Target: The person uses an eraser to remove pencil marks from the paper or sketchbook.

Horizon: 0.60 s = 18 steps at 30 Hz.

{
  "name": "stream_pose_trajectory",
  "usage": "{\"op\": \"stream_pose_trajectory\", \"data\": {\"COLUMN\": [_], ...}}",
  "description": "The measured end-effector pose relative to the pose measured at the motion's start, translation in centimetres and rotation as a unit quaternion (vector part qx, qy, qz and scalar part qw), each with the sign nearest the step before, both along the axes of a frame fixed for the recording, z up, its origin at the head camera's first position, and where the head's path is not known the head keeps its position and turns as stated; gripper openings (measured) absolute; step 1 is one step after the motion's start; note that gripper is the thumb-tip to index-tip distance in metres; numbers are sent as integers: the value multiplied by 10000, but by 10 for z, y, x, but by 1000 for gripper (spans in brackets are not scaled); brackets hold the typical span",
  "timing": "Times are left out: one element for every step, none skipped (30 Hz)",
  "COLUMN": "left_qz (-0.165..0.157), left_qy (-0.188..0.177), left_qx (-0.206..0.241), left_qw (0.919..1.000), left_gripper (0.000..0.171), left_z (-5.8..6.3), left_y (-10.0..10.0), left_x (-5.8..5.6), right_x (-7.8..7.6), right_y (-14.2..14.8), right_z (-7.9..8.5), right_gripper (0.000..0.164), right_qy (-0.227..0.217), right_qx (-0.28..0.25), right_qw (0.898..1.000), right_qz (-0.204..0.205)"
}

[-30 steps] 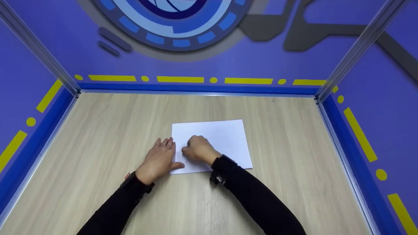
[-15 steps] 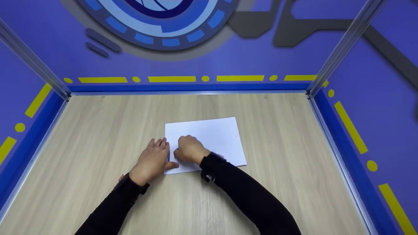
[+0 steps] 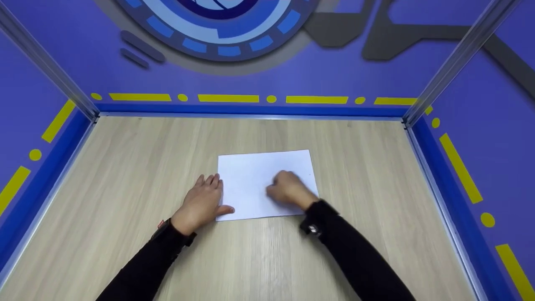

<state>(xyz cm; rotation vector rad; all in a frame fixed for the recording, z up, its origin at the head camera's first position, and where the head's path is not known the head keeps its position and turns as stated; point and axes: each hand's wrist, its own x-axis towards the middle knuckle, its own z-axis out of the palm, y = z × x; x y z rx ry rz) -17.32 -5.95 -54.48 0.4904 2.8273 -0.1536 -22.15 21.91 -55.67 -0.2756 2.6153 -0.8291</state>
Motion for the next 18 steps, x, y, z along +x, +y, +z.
{"op": "stream_pose_trajectory", "data": {"left_qz": [2, 4, 7, 7, 7, 5, 8, 15, 24, 25, 26, 29, 31, 29, 19, 8, 7, 6], "left_qy": [-44, -80, -103, -125, -114, -102, -95, -85, -79, -76, -75, -75, -76, -73, -64, -46, -28, -6], "left_qx": [-23, -39, -49, -67, -69, -80, -96, -99, -91, -90, -80, -66, -51, -33, -25, -34, -36, -43], "left_qw": [10000, 10000, 9999, 9999, 9999, 9999, 9999, 9999, 9999, 9999, 9999, 9999, 10000, 10000, 10000, 10000, 10000, 10000], "left_gripper": [108, 107, 107, 107, 107, 107, 107, 107, 107, 107, 107, 107, 106, 106, 106, 106, 106, 105], "left_z": [0, 1, 1, 1, 2, 1, 1, 1, 0, 0, -1, -1, -1, -1, -1, -1, -1, -1], "left_y": [1, 1, 1, 2, 2, 1, 1, 1, 1, 2, 2, 2, 2, 2, 2, 2, 2, 2], "left_x": [0, -1, -1, -1, -1, -1, -1, -1, 0, 0, 0, 0, 0, 0, 0, 0, 0, 0], "right_x": [0, 1, 1, 2, 3, 3, 4, 4, 4, 5, 6, 6, 7, 7, 8, 8, 8, 8], "right_y": [16, 30, 43, 55, 64, 71, 76, 78, 79, 78, 77, 74, 70, 66, 61, 55, 49, 42], "right_z": [0, 1, 1, 2, 4, 5, 5, 6, 7, 8, 9, 10, 11, 13, 13, 14, 14, 14], "right_gripper": [28, 28, 29, 30, 33, 35, 38, 40, 40, 41, 41, 41, 41, 41, 42, 43, 44, 44], "right_qy": [10, 2, -30, -81, -170, -219, -238, -262, -256, -230, -205, -182, -154, -122, -82, -49, -2, 61], "right_qx": [-18, 16, 70, 117, 159, 212, 276, 369, 443, 518, 611, 677, 729, 764, 751, 711, 637, 540], "right_qw": [10000, 9998, 9994, 9987, 9980, 9973, 9968, 9961, 9959, 9956, 9952, 9947, 9943, 9940, 9940, 9943, 9950, 9959], "right_qz": [-80, -208, -344, -488, -582, -675, -711, -753, -747, -747, -738, -754, -765, -779, -790, -796, -766, -728]}}
